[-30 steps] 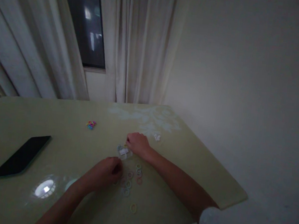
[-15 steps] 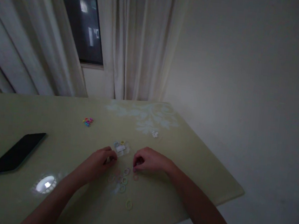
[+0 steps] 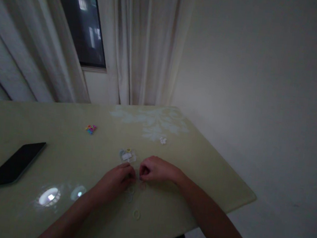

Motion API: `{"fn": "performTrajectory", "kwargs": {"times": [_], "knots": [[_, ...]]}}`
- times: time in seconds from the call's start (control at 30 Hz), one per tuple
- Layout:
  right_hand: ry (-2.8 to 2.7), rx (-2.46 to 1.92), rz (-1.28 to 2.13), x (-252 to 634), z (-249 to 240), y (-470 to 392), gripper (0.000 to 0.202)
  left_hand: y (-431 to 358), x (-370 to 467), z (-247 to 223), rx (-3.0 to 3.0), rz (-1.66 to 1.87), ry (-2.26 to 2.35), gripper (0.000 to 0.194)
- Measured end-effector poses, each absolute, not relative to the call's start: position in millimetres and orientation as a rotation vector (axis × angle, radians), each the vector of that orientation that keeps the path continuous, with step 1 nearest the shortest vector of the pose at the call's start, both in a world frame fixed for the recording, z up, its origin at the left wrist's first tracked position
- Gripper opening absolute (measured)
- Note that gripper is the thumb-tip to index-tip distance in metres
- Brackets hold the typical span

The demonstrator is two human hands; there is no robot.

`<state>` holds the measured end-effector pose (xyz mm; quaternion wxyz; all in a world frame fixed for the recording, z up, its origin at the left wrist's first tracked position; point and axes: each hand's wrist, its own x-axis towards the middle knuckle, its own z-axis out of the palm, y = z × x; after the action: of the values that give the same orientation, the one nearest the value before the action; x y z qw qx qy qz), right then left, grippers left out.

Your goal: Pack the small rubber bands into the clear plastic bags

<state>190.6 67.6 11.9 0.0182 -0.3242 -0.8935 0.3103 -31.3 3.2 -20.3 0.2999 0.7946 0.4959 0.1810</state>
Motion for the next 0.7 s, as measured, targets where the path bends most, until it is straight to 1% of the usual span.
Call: {"fn": "performTrajectory", "kwargs": {"times": [0.13,0.27,0.43,0.53,0.7], "knots": [[-2.662,-1.004,1.132,195,12,73,0.013,3,-41,-10,2.011,0.481,1.335,0.017],[-2.569,-1.006,1.178,197,10,76,0.010,5,-54,-2,1.976,0.420,1.290,0.018],[-2.492,-0.955,1.261,196,9,76,0.011,7,-51,-8,2.092,0.496,1.372,0.024],[-2.448,-0.899,1.332,196,8,78,0.015,6,-40,-15,2.133,0.517,1.400,0.022],[-2.439,-0.822,1.401,198,3,81,0.016,5,-34,-16,2.135,0.463,1.389,0.016]]}}
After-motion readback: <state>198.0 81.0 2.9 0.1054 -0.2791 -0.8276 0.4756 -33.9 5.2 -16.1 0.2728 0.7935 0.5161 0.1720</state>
